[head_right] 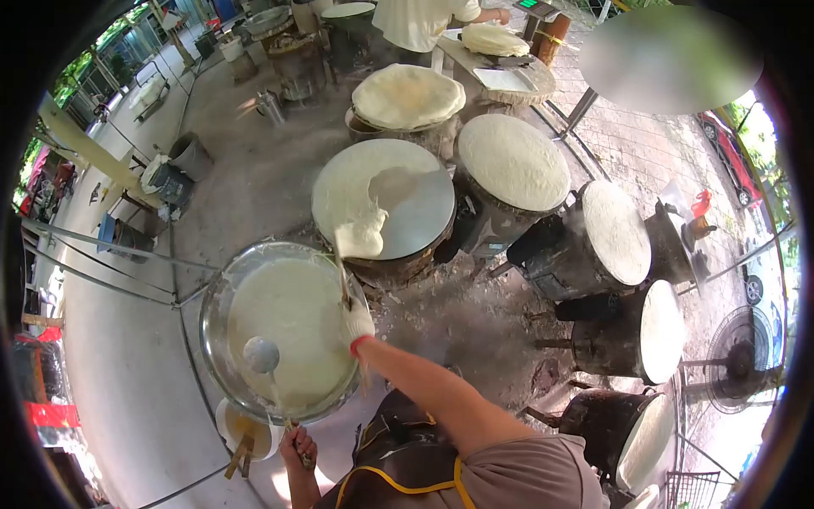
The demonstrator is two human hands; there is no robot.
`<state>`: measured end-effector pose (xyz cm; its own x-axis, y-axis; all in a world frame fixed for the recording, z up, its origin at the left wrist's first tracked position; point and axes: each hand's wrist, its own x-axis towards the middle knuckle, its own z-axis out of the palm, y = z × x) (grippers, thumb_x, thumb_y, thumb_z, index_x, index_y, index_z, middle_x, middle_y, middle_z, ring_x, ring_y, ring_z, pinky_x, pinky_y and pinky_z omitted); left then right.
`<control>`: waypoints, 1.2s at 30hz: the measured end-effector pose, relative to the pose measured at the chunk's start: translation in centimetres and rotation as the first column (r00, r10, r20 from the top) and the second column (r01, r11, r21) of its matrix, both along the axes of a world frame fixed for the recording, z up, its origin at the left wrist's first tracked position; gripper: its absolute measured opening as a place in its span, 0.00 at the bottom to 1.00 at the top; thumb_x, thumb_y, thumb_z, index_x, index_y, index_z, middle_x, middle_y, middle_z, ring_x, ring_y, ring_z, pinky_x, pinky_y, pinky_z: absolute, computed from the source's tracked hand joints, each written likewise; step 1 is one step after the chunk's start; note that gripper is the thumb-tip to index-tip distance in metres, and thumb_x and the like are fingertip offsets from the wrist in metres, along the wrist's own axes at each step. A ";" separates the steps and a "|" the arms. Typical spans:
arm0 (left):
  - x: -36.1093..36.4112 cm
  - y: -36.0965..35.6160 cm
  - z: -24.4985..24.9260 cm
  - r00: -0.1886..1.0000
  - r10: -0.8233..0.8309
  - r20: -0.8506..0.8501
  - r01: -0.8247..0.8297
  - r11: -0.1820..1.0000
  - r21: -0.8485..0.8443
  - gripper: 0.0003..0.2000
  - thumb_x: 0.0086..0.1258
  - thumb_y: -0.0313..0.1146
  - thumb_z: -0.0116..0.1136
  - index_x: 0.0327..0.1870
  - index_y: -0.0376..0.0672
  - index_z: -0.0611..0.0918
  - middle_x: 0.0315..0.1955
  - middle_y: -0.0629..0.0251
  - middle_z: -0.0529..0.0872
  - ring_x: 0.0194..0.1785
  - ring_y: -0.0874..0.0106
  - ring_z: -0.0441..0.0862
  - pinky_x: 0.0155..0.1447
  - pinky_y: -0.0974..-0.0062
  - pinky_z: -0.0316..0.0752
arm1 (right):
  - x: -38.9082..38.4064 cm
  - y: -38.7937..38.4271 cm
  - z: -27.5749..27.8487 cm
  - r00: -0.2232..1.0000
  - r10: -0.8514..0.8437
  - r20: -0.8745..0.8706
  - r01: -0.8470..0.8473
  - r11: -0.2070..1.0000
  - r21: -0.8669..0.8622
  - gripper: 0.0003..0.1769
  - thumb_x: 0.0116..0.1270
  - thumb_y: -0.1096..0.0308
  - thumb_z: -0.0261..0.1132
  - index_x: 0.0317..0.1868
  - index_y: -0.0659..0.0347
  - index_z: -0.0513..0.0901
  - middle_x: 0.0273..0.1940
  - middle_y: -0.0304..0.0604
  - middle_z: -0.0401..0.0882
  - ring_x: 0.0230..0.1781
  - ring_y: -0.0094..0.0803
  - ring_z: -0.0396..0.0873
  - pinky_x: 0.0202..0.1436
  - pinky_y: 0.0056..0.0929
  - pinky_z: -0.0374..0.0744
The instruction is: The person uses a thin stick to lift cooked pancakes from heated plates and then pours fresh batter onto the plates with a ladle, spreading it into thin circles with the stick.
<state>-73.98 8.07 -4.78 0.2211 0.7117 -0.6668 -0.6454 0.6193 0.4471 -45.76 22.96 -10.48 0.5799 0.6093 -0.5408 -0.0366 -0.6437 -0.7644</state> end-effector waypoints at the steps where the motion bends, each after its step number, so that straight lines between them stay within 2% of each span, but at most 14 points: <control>1: -0.3 -0.1 -0.1 0.999 -0.029 0.013 0.029 0.999 0.021 0.07 0.66 0.29 0.47 0.43 0.44 0.73 0.16 0.73 0.63 0.10 0.83 0.56 0.14 0.83 0.55 | 1.0 0.8 -2.1 1.000 0.008 0.015 -0.008 1.000 0.004 0.22 0.64 0.56 0.55 0.55 0.57 0.76 0.43 0.54 0.81 0.42 0.47 0.79 0.46 0.37 0.75; 6: 0.0 -0.1 1.0 0.995 -0.021 0.102 0.013 0.997 0.080 0.09 0.66 0.29 0.47 0.45 0.44 0.74 0.16 0.73 0.64 0.09 0.83 0.56 0.13 0.82 0.55 | 4.4 -0.9 -4.0 0.936 -0.300 -0.183 0.327 0.936 0.135 0.21 0.64 0.57 0.56 0.52 0.61 0.77 0.37 0.50 0.82 0.36 0.38 0.80 0.39 0.34 0.74; 10: 0.4 0.2 1.5 0.989 -0.052 0.141 0.040 0.995 0.088 0.10 0.67 0.30 0.45 0.48 0.44 0.74 0.16 0.73 0.64 0.10 0.83 0.56 0.13 0.84 0.55 | 1.9 -1.4 5.9 0.942 -0.325 -0.090 0.330 0.942 0.055 0.20 0.65 0.57 0.55 0.53 0.60 0.77 0.36 0.50 0.82 0.34 0.37 0.80 0.38 0.34 0.75; 11: 0.5 0.1 1.7 0.988 -0.058 0.140 0.046 0.995 0.083 0.10 0.68 0.30 0.45 0.48 0.44 0.74 0.16 0.73 0.64 0.10 0.84 0.56 0.13 0.85 0.55 | 2.1 -1.6 1.4 0.976 -0.139 0.169 0.132 0.990 0.047 0.20 0.66 0.58 0.54 0.53 0.60 0.77 0.35 0.49 0.82 0.34 0.36 0.80 0.37 0.33 0.75; 14: 1.7 0.3 2.1 0.986 -0.084 0.146 0.067 0.991 0.117 0.10 0.69 0.29 0.45 0.49 0.44 0.73 0.16 0.74 0.65 0.10 0.85 0.56 0.14 0.86 0.56 | 6.8 -4.5 -1.8 0.996 -0.010 0.090 0.011 1.000 -0.011 0.20 0.66 0.58 0.54 0.53 0.60 0.77 0.33 0.47 0.82 0.30 0.33 0.79 0.34 0.33 0.74; 17: 2.8 -0.6 2.5 0.984 -0.108 0.141 0.083 0.981 0.174 0.09 0.70 0.29 0.45 0.49 0.44 0.73 0.17 0.74 0.64 0.11 0.86 0.56 0.15 0.86 0.56 | 9.0 -3.5 -5.7 0.977 -0.212 -0.033 0.214 0.968 0.128 0.17 0.66 0.58 0.56 0.48 0.59 0.78 0.28 0.41 0.80 0.23 0.28 0.73 0.29 0.31 0.72; 19: 3.5 -0.6 2.2 0.980 -0.124 0.153 0.094 0.977 0.191 0.09 0.70 0.29 0.46 0.49 0.45 0.73 0.17 0.75 0.64 0.11 0.86 0.56 0.15 0.86 0.56 | 7.8 -3.8 3.0 0.911 -0.292 -0.293 0.338 0.934 0.120 0.15 0.65 0.59 0.56 0.46 0.57 0.79 0.26 0.40 0.78 0.23 0.28 0.73 0.28 0.30 0.72; 22: 5.8 -1.0 2.7 0.987 -0.084 0.139 0.063 0.987 0.149 0.09 0.71 0.29 0.46 0.50 0.45 0.73 0.17 0.74 0.64 0.11 0.87 0.56 0.16 0.86 0.57 | 9.0 -6.0 -2.8 0.912 0.359 0.196 -0.379 0.923 0.072 0.14 0.64 0.58 0.56 0.43 0.58 0.79 0.25 0.39 0.77 0.23 0.29 0.73 0.28 0.31 0.72; 26: 9.2 -1.4 2.8 0.970 -0.072 0.233 0.037 0.988 0.150 0.09 0.71 0.30 0.47 0.49 0.45 0.74 0.19 0.74 0.65 0.13 0.85 0.58 0.18 0.85 0.60 | 17.1 -7.6 -4.6 0.992 0.045 -0.115 -0.041 0.999 0.035 0.13 0.66 0.57 0.55 0.40 0.55 0.78 0.26 0.40 0.77 0.26 0.34 0.77 0.29 0.33 0.74; 27: 10.4 -1.6 3.0 0.968 -0.067 0.241 0.031 0.988 0.153 0.09 0.71 0.30 0.47 0.49 0.44 0.75 0.20 0.73 0.65 0.14 0.85 0.60 0.19 0.84 0.62 | 19.6 -5.8 -10.0 0.994 0.106 -0.002 -0.105 0.990 0.097 0.18 0.64 0.57 0.55 0.46 0.60 0.79 0.36 0.56 0.81 0.37 0.48 0.80 0.42 0.45 0.75; 29: 13.1 -2.1 3.2 0.961 -0.064 0.270 0.019 0.986 0.164 0.09 0.71 0.30 0.47 0.49 0.43 0.75 0.21 0.73 0.65 0.16 0.83 0.62 0.22 0.83 0.65 | 20.5 -6.4 -9.3 0.933 0.300 0.199 -0.323 0.942 0.093 0.18 0.64 0.57 0.54 0.47 0.59 0.79 0.36 0.56 0.81 0.37 0.48 0.80 0.42 0.45 0.76; 34: 21.2 -2.0 3.6 0.936 -0.064 0.345 0.003 0.985 0.174 0.09 0.68 0.28 0.50 0.48 0.45 0.75 0.25 0.70 0.66 0.20 0.80 0.63 0.25 0.80 0.66 | 25.5 -9.7 -3.4 0.896 0.445 -0.002 -0.445 0.895 -0.016 0.18 0.65 0.55 0.54 0.48 0.56 0.78 0.43 0.54 0.80 0.43 0.48 0.79 0.46 0.42 0.76; 35: 22.7 -1.9 3.9 0.938 -0.052 0.342 -0.005 0.986 0.165 0.09 0.67 0.28 0.51 0.48 0.44 0.75 0.26 0.69 0.67 0.21 0.79 0.63 0.26 0.79 0.66 | 27.5 -9.1 -1.8 0.909 0.393 0.141 -0.387 0.919 -0.072 0.14 0.64 0.57 0.57 0.44 0.55 0.80 0.28 0.43 0.81 0.28 0.36 0.78 0.32 0.32 0.75; 36: 24.0 -1.9 4.2 0.939 -0.041 0.340 -0.011 0.989 0.150 0.10 0.66 0.27 0.52 0.47 0.43 0.75 0.27 0.69 0.67 0.21 0.79 0.64 0.26 0.79 0.66 | 29.4 -7.7 -1.9 0.914 0.374 0.156 -0.374 0.927 -0.034 0.15 0.64 0.56 0.58 0.44 0.56 0.80 0.28 0.44 0.81 0.28 0.36 0.78 0.33 0.32 0.75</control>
